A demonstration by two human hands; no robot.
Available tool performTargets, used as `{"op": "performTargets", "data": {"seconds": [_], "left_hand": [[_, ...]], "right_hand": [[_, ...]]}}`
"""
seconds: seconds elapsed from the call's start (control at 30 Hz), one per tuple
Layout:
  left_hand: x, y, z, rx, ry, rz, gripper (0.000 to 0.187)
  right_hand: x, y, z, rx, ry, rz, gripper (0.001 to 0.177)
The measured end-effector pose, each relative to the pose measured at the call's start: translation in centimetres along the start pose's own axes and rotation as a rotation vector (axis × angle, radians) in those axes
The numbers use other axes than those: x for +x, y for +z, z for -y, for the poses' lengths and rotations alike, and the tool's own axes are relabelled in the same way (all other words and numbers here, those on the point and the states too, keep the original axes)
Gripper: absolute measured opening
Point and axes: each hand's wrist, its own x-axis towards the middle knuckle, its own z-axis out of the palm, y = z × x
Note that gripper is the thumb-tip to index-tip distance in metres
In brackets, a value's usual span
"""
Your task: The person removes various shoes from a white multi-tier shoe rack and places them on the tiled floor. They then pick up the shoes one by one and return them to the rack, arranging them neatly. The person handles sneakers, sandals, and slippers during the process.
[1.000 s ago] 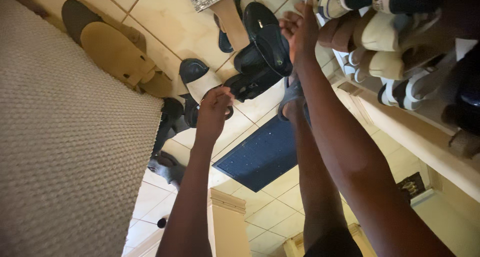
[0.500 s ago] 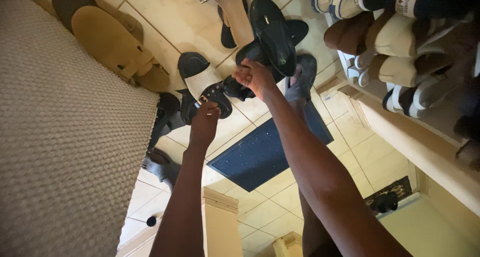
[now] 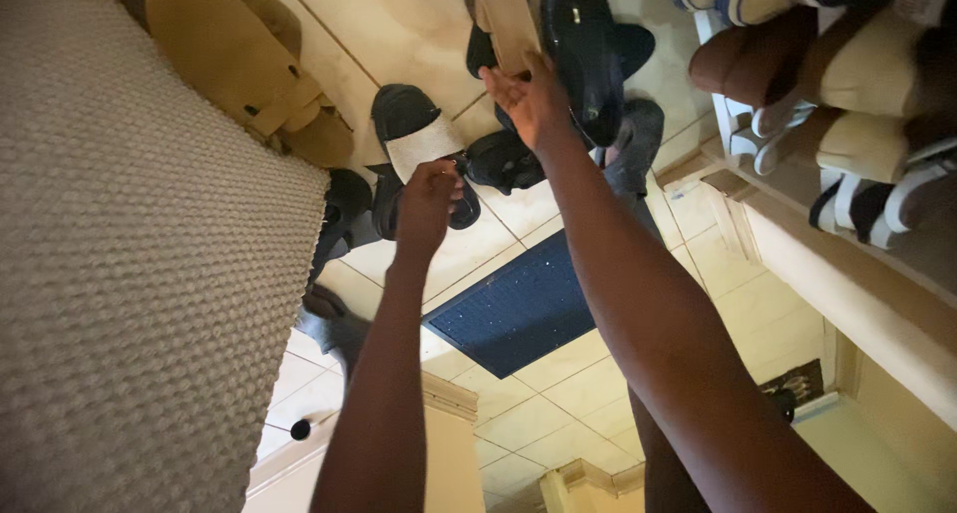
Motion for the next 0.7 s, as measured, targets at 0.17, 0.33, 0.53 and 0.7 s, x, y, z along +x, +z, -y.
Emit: {"op": "performTargets", "data": {"seconds": [0.17,0.33,0.53,0.7], "left_hand": [[0.2,2.8,-0.5,-0.07,-0.056,0.016,0.022],[0.8,3.6,-2.5,-0.252,0.021,-0.096,0.026],[1.7,5.0,-12.6,0.18,0.539,-0.175,0.031],[6.5,8.9,-19.6,0.207,0.43,-0.047,0.036]], "right_hand": [[0.0,-1.4,-0.3,-0.028,-0.015,0.348,0.046],[-4.7,-0.9,1.4,-0.166,0.083,0.482,0.035],[-12.4,3.8,6.4,0.004,0.109,0.519,0.035],[-11.2,6.1,9.2,0.212,-0.006,0.598,0.019]]}}
